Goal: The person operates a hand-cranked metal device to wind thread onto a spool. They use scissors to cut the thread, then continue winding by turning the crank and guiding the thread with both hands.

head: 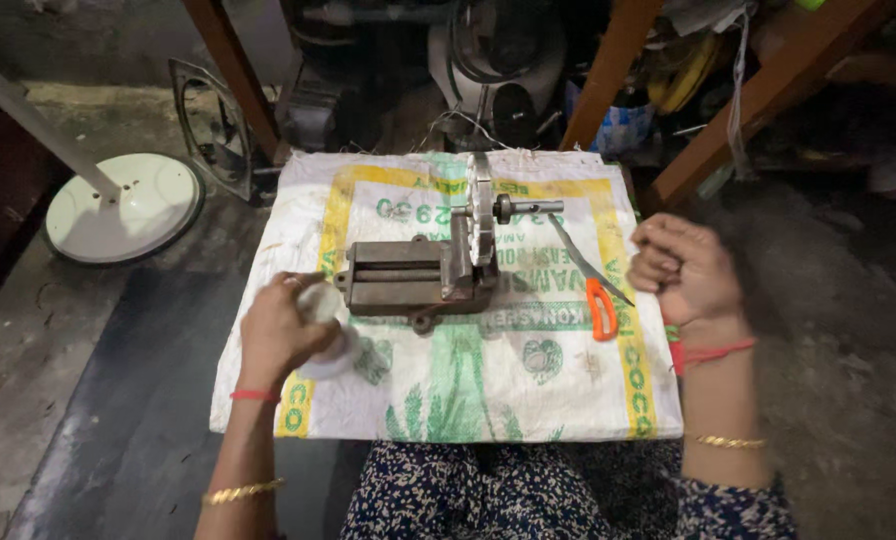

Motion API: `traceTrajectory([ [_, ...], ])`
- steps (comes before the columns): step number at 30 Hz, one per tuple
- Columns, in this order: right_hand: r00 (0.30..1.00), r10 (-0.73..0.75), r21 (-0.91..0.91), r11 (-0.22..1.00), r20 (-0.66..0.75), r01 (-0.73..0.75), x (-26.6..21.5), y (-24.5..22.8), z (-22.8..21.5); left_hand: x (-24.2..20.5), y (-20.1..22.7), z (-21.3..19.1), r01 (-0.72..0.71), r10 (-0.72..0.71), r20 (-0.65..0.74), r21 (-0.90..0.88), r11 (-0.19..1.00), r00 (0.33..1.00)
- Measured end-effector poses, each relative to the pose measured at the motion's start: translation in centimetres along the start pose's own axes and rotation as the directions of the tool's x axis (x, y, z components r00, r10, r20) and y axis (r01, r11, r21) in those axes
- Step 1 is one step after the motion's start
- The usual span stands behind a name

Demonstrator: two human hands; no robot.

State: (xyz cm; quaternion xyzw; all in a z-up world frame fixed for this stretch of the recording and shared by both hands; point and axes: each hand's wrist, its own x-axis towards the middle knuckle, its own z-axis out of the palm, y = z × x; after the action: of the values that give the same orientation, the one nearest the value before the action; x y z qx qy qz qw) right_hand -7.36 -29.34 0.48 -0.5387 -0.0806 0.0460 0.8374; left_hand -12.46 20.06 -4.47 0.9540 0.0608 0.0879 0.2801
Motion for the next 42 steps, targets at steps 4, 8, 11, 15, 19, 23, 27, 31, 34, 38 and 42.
traceTrajectory([
  [4, 0.991, -0.119, -0.111, 0.987, -0.061, 0.112, -0.1, -3.6, 0.3, 0.8, -1.3, 0.8, 0.070, -0.033, -0.228, 0.154, 0.986, 0.973],
  [8, 0.988, -0.154, -0.105, 0.983, -0.010, 0.153, 0.4, -5.6, 1.1, 0.0, -1.1, 1.3, 0.025, 0.067, -0.242, 0.359, 0.933, 0.968],
  [11, 0.990, -0.140, -0.256, 0.958, -0.029, 0.128, 1.4, -4.7, 4.0, -0.7, 1.6, 1.2, -0.208, 0.312, -0.361, 0.298, 0.932, 0.879],
  [15, 0.978, -0.188, -0.422, 0.883, 0.085, 0.207, 1.2, -3.4, 9.3, -2.7, 10.0, 1.0, -0.572, 0.401, -0.476, -0.296, 0.765, 0.782],
  [19, 0.973, -0.118, -0.540, 0.815, 0.200, 0.210, 0.1, -2.1, 13.8, -3.7, 18.2, 1.3, -0.580, 0.505, -0.317, -0.612, 0.538, 0.803],
  [23, 0.951, -0.086, -0.505, 0.831, 0.297, 0.233, 0.6, -2.5, 13.3, -2.7, 18.6, 1.6, -0.404, 0.455, -0.098, -0.649, 0.645, 0.885],
  [27, 0.959, -0.136, -0.531, 0.809, 0.250, 0.253, 2.2, -5.2, 7.7, -1.3, 11.2, -0.2, -0.546, 0.369, -0.403, -0.655, 0.523, 0.837],
  [31, 0.979, -0.173, -0.341, 0.918, 0.111, 0.201, 3.4, -6.8, 2.7, -2.6, 3.3, -4.8, -0.300, -0.010, -0.559, -0.458, 0.837, 0.829],
  [34, 0.981, -0.194, -0.350, 0.917, 0.023, 0.190, 3.9, -5.7, 2.4, -4.0, 1.8, -6.1, -0.019, 0.025, -0.531, 0.016, 1.000, 0.847],
  [38, 0.980, -0.183, -0.569, 0.799, 0.081, 0.196, 3.9, -3.2, 6.4, -4.3, 5.9, -4.7, -0.273, 0.296, -0.444, 0.115, 0.955, 0.846],
  [42, 0.948, -0.148, -0.645, 0.702, 0.281, 0.301, 3.7, -0.8, 12.4, -4.2, 14.4, -0.4, -0.711, 0.532, -0.546, -0.182, 0.679, 0.647],
])
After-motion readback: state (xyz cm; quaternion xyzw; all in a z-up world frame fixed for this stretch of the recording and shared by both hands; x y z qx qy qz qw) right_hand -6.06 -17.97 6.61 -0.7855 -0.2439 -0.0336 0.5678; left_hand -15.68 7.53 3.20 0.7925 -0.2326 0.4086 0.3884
